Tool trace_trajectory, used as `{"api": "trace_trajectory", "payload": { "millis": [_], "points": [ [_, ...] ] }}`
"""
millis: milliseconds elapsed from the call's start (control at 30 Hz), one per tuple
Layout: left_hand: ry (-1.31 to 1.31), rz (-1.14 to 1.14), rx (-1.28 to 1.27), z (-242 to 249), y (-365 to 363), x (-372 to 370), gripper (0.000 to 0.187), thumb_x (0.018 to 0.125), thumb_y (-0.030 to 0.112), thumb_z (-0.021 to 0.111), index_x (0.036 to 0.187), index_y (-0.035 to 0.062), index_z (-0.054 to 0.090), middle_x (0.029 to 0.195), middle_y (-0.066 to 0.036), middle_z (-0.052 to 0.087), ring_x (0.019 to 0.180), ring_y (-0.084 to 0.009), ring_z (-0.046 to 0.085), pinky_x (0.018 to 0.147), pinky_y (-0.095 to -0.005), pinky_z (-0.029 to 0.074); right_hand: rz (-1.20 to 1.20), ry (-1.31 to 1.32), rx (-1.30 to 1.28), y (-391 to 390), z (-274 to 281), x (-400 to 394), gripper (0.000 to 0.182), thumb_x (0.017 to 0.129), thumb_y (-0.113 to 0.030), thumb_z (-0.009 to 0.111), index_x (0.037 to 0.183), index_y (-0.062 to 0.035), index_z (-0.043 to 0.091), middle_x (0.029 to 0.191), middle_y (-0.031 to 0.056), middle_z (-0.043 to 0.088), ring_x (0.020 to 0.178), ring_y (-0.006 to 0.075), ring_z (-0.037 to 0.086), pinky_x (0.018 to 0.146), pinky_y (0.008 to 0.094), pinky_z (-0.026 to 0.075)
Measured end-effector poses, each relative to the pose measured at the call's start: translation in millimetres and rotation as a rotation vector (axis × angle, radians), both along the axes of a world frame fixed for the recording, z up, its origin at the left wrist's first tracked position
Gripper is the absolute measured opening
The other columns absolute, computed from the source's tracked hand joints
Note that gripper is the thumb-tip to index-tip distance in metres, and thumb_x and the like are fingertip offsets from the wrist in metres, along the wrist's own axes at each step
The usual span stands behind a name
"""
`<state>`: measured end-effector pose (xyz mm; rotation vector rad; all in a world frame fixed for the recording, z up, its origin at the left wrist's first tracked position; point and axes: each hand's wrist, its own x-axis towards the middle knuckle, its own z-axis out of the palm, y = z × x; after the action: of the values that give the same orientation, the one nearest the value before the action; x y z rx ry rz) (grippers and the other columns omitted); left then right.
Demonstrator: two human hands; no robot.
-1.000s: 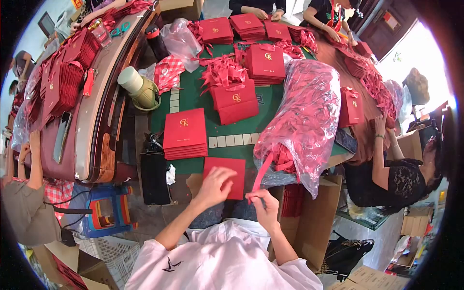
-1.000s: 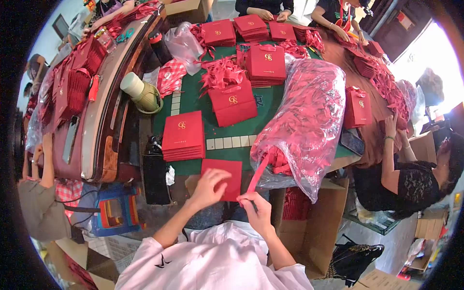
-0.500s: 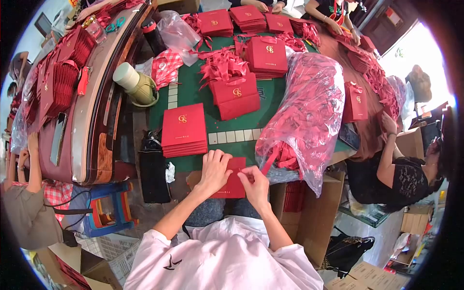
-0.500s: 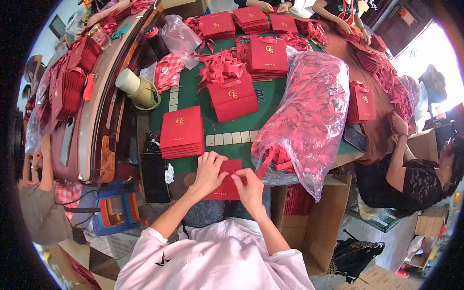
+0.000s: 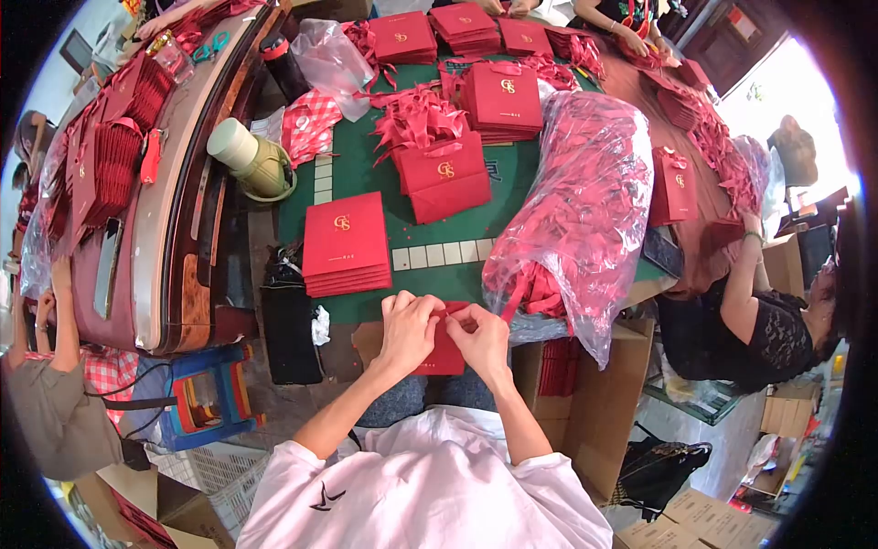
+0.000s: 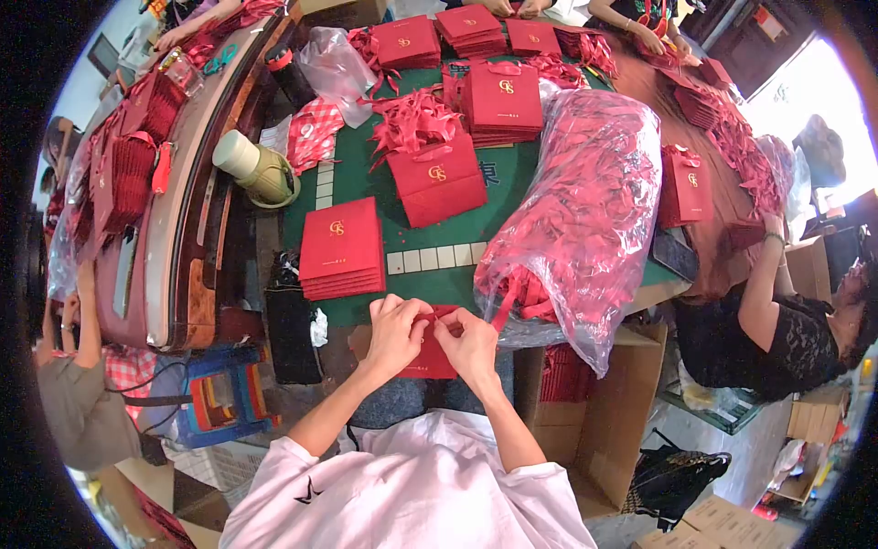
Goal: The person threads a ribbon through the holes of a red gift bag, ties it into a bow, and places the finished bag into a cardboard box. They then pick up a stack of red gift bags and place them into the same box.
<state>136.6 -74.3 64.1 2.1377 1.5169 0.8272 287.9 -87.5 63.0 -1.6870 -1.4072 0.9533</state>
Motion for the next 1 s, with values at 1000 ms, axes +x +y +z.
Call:
{"api": "trace_trajectory", "payload": {
  "millis": [1000],
  "points": [
    [-0.05,-0.069,0.048,1.1,-15.4,-3.8,0.016,0.074,0.016,0.075,0.086,0.0132,0.065,0.084,0.002,0.066,0.085,-0.0213,0.055,0.085,-0.039,0.034,0.296,-0.177,0.139,10.5,21.8,28.1,0.009,0.087,-0.01,0.069,0.088,-0.0014,0.071,0.082,0.0125,0.063,0.071,0.0228,0.068,0.065,0.0313,0.053]
  ]
}}
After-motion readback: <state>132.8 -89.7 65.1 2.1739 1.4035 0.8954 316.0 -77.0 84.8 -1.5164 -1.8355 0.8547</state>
